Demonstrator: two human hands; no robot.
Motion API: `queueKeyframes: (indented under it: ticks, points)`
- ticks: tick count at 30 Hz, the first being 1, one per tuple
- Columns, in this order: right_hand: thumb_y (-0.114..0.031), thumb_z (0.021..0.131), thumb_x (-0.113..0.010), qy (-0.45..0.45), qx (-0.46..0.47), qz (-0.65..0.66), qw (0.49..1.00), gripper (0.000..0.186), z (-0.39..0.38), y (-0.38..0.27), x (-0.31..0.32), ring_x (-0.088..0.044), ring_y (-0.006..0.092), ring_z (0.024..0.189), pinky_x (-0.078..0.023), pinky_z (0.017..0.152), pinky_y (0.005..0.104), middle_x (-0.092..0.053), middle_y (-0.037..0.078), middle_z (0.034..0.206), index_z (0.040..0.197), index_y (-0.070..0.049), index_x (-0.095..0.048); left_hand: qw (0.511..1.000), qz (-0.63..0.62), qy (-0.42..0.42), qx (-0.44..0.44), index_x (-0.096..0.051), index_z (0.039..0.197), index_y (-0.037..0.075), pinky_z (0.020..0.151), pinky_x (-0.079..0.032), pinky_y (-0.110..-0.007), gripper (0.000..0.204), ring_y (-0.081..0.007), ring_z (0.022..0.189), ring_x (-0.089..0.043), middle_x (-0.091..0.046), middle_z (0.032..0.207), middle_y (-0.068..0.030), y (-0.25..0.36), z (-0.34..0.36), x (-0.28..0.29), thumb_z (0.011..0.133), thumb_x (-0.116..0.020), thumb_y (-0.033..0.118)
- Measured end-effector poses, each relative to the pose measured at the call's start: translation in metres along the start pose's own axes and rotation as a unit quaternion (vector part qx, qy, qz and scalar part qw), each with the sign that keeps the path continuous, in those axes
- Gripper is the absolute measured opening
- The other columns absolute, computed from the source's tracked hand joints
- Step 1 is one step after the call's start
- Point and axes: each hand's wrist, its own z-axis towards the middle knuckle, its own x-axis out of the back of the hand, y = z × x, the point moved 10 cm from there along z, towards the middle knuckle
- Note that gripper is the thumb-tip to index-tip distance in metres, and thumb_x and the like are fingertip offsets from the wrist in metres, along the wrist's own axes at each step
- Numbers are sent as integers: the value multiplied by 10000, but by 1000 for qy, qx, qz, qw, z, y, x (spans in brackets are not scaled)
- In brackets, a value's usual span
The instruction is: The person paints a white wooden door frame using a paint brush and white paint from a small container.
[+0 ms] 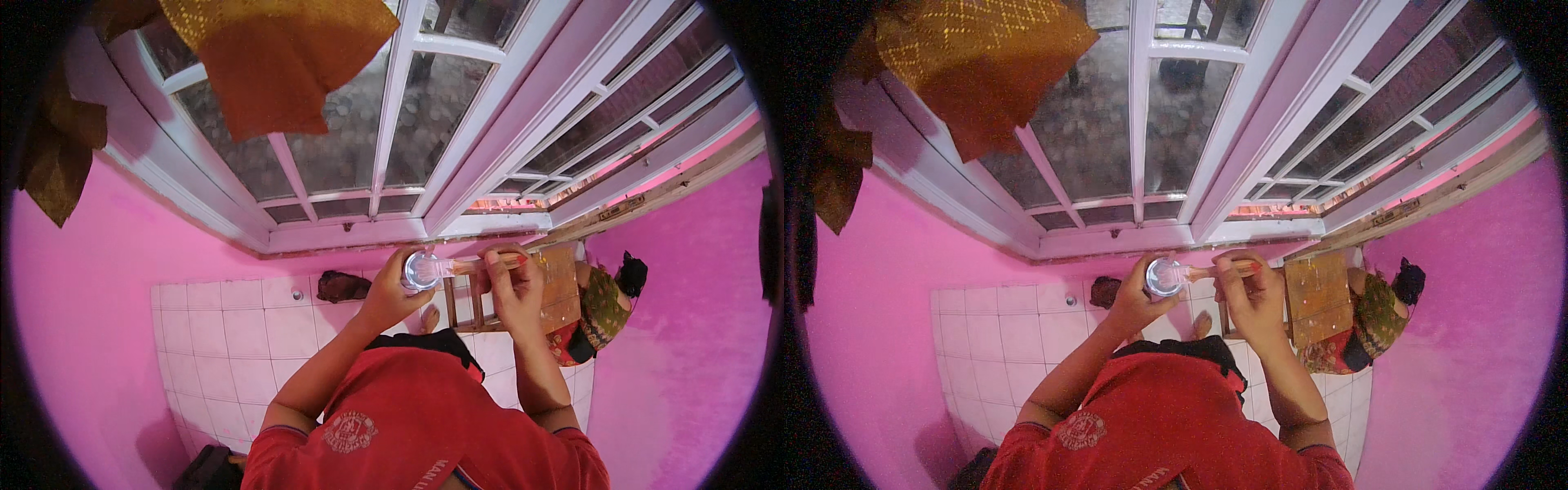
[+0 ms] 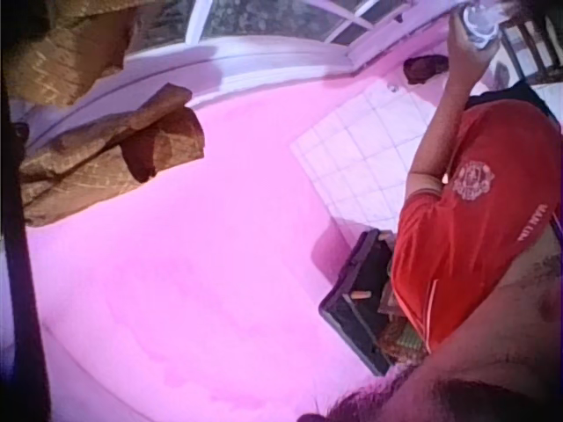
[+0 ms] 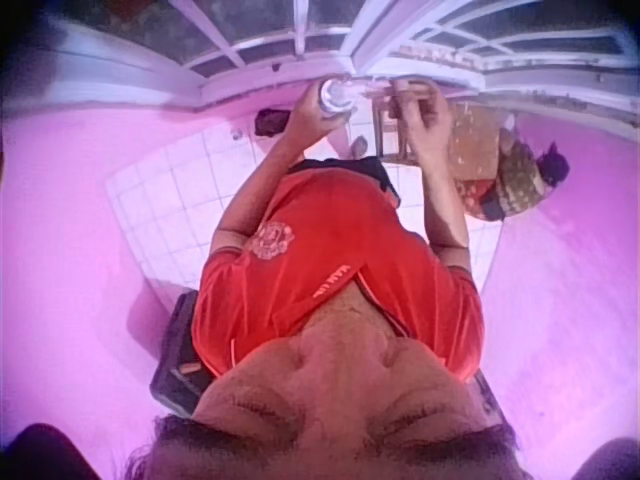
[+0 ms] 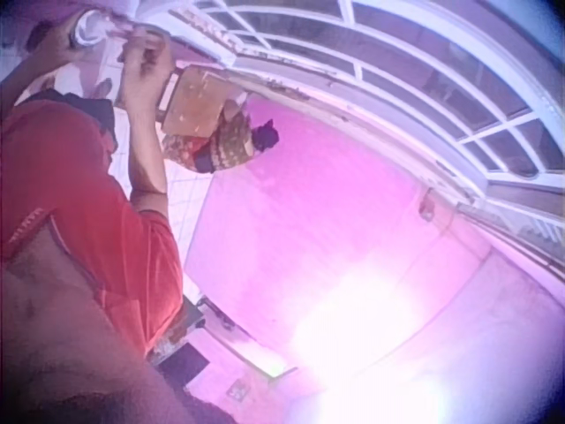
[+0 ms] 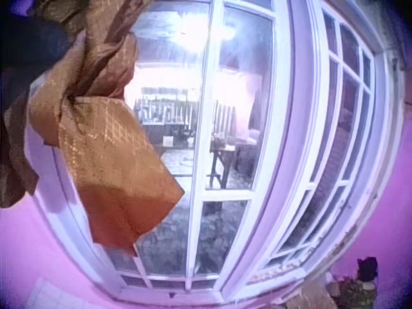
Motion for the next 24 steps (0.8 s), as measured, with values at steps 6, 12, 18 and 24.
queueKeyframes:
  ticks: [6, 12, 18, 24]
  points:
    - [-187, 984, -613, 104, -106, 142, 979, 166, 31, 32, 22, -585, 122, 584, -445, 505, 261, -626, 34, 715, 1008, -24, -636, 999, 40, -14, -1, -454, 1334, -2, 942, -498, -334, 675, -202, 1109, -620, -620, 1200, -139, -2, 32, -2, 775, -820, 92]
    - [-197, 978, -595, 103, -176, 266, 942, 172, 46, 76, 37, -583, 165, 552, -472, 536, 308, -634, 67, 682, 992, -29, -632, 999, 33, 9, -9, -445, 1333, -22, 925, -507, -332, 693, -194, 1074, -627, -621, 1176, -138, -4, 55, -11, 769, -830, 93]
    - [-248, 968, -596, 93, -277, 377, 879, 179, 41, 115, 36, -577, 161, 566, -471, 538, 300, -627, 38, 687, 923, -76, -621, 1000, 3, 19, -1, -442, 1339, -8, 928, -502, -314, 696, -164, 1073, -609, -616, 1168, -112, -14, 65, -19, 768, -830, 81]
    - [-259, 967, -592, 93, -319, 439, 835, 172, 28, 129, 32, -605, 143, 582, -499, 545, 269, -645, 21, 713, 938, -92, -616, 1000, -20, 21, 12, -486, 1269, -11, 913, -498, -350, 637, -251, 1061, -628, -609, 1156, -163, -16, 71, -25, 759, -837, 139]
